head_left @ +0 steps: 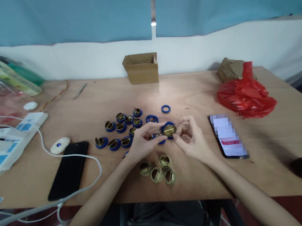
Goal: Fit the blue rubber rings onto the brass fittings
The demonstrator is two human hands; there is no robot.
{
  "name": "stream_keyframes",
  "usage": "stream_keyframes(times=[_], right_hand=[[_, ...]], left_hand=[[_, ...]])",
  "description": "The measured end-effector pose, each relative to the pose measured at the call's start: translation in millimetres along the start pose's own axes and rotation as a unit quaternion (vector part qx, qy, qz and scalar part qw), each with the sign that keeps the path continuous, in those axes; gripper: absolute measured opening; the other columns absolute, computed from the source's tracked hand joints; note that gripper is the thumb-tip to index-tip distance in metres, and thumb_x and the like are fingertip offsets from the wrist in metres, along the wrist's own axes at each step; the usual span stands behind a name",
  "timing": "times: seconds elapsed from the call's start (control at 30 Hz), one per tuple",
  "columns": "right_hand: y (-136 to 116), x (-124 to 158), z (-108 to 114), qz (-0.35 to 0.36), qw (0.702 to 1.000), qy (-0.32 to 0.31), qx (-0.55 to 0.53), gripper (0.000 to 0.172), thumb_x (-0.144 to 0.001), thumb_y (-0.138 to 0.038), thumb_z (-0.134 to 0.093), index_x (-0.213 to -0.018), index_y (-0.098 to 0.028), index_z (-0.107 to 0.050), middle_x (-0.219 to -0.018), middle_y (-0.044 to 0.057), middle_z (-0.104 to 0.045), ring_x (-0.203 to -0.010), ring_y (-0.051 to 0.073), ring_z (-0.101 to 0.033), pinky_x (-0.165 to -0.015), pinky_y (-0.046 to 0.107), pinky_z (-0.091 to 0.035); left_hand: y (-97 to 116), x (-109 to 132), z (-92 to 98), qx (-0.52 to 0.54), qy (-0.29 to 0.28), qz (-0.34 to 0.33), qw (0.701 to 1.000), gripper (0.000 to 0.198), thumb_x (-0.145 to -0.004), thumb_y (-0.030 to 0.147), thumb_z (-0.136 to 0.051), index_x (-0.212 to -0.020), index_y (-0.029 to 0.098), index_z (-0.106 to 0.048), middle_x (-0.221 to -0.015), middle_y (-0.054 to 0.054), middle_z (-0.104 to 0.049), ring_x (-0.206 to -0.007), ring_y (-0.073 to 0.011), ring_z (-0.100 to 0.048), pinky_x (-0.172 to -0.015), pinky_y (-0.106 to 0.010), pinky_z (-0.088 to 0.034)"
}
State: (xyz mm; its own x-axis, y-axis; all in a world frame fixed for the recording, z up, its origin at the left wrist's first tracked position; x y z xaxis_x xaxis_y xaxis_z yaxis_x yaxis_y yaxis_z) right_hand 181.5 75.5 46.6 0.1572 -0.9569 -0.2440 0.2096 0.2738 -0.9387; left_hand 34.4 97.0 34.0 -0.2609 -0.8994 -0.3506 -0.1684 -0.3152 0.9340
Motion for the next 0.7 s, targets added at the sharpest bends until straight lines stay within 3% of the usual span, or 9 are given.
stream_keyframes(times=[0.27, 0.5, 0.7], right_hand=[[12.1, -5.1, -8.6, -0.014, 0.996, -0.026, -0.084, 0.033, -0.088, -0.030, -0.067, -0.111, -0.026, -0.043, -0.071, -0.007, -0.054, -0.060, 0.013, -0.055, -0.059, 0.027, -0.045], [5.2, -4.7, -10.1, 0.007, 0.997, -0.038, -0.066, 0.036, -0.088, -0.029, -0.068, -0.115, -0.027, -0.045, -0.074, -0.005, -0.053, -0.062, 0.014, -0.053, -0.057, 0.028, -0.046], [13.7, -4.8, -11.3, -0.013, 0.997, -0.043, -0.068, 0.030, -0.089, -0.030, -0.063, -0.113, -0.026, -0.045, -0.076, -0.003, -0.056, -0.064, 0.014, -0.055, -0.058, 0.029, -0.046]], left_hand=[[4.3, 3.4, 3.0, -0.009, 0.025, -0.034, 0.999, 0.037, -0.072, 0.012, -0.087, -0.107, 0.020, -0.075, -0.110, -0.006, -0.081, -0.100, -0.0203, -0.078, -0.088, -0.024, -0.065], [-1.1, 2.2, 1.8, 0.023, 0.015, -0.008, 1.000, 0.041, -0.074, 0.014, -0.086, -0.113, 0.019, -0.073, -0.115, -0.008, -0.079, -0.104, -0.0235, -0.077, -0.095, -0.033, -0.064], [-2.5, 3.4, -2.5, 0.030, 0.001, 0.003, 1.000, 0.036, -0.077, 0.017, -0.085, -0.111, 0.017, -0.073, -0.110, -0.009, -0.080, -0.100, -0.0237, -0.078, -0.094, -0.036, -0.065]])
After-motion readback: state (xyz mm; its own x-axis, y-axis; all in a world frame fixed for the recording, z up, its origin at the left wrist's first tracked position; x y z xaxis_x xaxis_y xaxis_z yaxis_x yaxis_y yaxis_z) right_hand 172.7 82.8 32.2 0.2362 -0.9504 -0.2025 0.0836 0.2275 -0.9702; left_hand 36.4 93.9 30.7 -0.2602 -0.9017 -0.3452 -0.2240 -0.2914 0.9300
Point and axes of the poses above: each hand's wrist, its own x-axis away from the middle knuckle, its own z-axis out of the back of the hand, y = z × x, the point moved 10 cm from there along -x, towards the middle knuckle
